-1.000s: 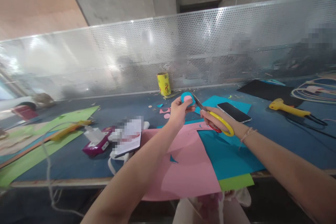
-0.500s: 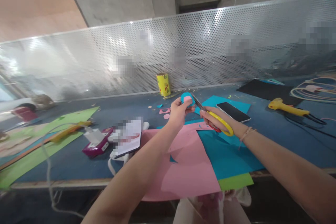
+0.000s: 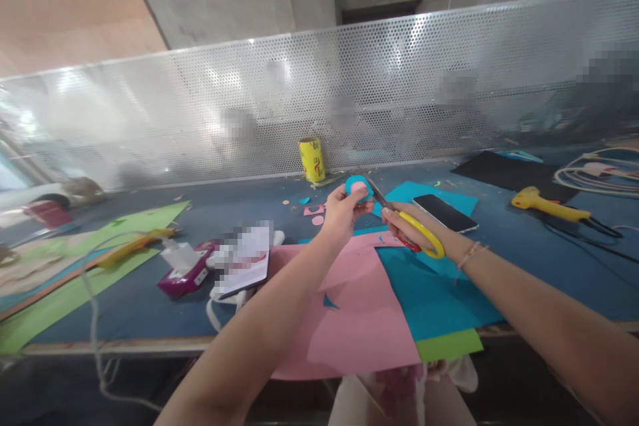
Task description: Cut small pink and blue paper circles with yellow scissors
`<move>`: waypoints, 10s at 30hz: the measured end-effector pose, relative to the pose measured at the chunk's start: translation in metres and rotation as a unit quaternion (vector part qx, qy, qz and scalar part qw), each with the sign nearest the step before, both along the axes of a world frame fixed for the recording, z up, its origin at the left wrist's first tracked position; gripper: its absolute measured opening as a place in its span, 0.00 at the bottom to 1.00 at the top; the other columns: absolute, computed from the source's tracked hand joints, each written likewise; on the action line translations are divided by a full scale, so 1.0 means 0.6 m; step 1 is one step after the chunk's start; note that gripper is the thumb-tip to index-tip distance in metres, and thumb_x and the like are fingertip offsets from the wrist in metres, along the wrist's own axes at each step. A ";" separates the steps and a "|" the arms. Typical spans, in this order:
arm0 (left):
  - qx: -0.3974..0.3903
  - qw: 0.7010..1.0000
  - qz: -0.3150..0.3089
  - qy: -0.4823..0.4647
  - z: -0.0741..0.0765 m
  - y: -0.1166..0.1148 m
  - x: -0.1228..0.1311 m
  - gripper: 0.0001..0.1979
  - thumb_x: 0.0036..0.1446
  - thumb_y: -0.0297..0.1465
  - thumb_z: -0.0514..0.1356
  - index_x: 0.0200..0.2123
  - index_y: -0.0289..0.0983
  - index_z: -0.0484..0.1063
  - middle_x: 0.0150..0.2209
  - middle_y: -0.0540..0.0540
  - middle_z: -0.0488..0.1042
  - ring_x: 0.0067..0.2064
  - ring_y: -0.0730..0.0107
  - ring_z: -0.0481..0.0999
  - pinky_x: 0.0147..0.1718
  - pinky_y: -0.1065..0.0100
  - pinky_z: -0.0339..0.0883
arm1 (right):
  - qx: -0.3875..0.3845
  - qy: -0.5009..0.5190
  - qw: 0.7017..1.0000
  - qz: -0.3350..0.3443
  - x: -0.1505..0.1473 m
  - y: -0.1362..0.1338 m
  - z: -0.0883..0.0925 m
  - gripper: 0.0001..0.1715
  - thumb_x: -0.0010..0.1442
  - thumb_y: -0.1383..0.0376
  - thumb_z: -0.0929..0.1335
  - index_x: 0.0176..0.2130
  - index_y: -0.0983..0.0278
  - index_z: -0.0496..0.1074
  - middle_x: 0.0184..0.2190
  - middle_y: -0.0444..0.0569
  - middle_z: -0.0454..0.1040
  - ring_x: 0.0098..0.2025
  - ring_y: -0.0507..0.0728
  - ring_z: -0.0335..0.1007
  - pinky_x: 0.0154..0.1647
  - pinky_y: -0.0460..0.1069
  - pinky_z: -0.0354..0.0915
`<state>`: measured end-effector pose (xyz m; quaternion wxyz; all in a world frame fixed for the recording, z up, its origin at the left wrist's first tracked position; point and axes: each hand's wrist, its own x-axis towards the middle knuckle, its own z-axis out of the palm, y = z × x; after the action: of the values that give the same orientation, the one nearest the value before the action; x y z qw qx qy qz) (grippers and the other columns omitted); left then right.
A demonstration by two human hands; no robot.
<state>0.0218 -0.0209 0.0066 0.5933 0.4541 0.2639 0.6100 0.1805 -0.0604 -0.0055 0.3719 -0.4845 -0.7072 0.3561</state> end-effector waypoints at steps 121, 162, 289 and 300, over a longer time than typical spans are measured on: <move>-0.135 0.979 -0.152 0.008 0.029 -0.021 -0.007 0.05 0.51 0.29 0.65 0.29 0.33 0.73 0.24 0.47 0.75 0.23 0.76 0.75 0.29 0.74 0.74 | 0.032 0.017 0.997 0.065 0.016 0.000 0.005 0.29 0.61 0.40 0.61 0.26 0.60 0.61 0.18 0.41 0.63 0.14 0.48 0.54 0.14 0.47 0.54; 0.004 0.999 0.025 0.031 0.020 0.004 -0.014 0.09 0.37 0.30 0.67 0.21 0.34 0.69 0.20 0.52 0.68 0.21 0.80 0.65 0.22 0.74 0.62 | 0.015 -0.027 1.000 -0.003 0.014 0.007 0.004 0.26 0.59 0.42 0.63 0.31 0.61 0.66 0.17 0.40 0.62 0.14 0.47 0.53 0.12 0.44 0.50; 0.057 0.994 -0.019 0.090 0.009 0.007 -0.012 0.09 0.49 0.28 0.66 0.31 0.35 0.67 0.24 0.50 0.74 0.25 0.76 0.73 0.27 0.72 0.70 | 0.063 -0.126 0.990 0.009 0.026 0.002 0.030 0.21 0.62 0.51 0.63 0.23 0.60 0.60 0.14 0.39 0.57 0.16 0.50 0.55 0.18 0.46 0.53; 0.049 0.990 0.000 0.129 0.011 0.011 -0.015 0.07 0.49 0.27 0.64 0.29 0.35 0.67 0.23 0.50 0.74 0.23 0.77 0.72 0.28 0.72 0.69 | 0.042 -0.099 0.993 0.047 0.040 0.010 0.015 0.23 0.62 0.47 0.63 0.28 0.62 0.64 0.17 0.40 0.62 0.14 0.47 0.53 0.15 0.45 0.51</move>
<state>0.0126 -0.0141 0.0131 0.5316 0.5577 0.3082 0.5581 0.2044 -0.0545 0.0036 0.3025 -0.4674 -0.7771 0.2935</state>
